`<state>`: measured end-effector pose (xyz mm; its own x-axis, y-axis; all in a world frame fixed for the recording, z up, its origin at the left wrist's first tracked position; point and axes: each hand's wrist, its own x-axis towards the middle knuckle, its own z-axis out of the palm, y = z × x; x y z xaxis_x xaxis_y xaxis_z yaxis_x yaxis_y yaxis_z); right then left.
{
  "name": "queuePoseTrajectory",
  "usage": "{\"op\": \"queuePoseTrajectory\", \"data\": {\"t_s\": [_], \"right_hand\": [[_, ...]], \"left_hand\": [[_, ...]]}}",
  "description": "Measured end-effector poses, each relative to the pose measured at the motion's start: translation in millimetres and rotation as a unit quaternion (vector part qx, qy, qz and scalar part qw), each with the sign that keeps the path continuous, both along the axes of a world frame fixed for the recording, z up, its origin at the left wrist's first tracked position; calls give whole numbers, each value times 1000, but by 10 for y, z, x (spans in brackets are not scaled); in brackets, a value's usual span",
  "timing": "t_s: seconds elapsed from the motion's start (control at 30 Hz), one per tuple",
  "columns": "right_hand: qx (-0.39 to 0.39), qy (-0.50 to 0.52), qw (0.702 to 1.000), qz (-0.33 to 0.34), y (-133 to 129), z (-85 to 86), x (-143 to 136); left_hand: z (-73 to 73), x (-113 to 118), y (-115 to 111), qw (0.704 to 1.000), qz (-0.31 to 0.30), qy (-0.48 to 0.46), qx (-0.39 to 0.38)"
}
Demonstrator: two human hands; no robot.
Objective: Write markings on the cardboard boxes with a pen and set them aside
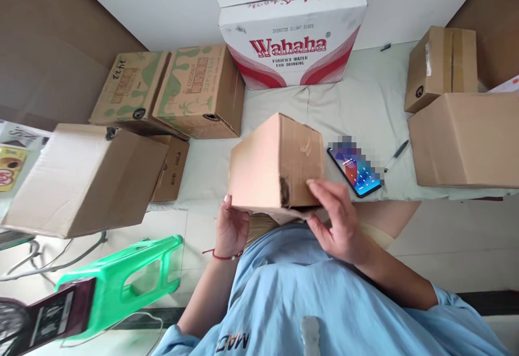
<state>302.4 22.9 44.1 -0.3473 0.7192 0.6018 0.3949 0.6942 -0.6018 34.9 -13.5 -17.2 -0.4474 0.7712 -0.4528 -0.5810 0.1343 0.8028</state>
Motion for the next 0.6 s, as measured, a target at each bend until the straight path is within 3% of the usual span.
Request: {"op": "queuePoseTrajectory", "data": {"t_s": [0.1, 0.3, 0.43, 0.6], "right_hand": [[-60, 24, 996, -55, 97, -45, 101], [-209, 119, 969, -60, 175, -49, 184], [-239, 143, 958, -62, 123, -101, 188], [-275, 126, 952, -55, 107, -354, 271]], "left_hand": [[155, 18, -6, 998, -4, 52, 31], [391, -18, -25, 984, -14, 130, 124], [331, -60, -101, 975, -37, 178, 127], [90, -86, -67, 971, -53, 196, 127]]}}
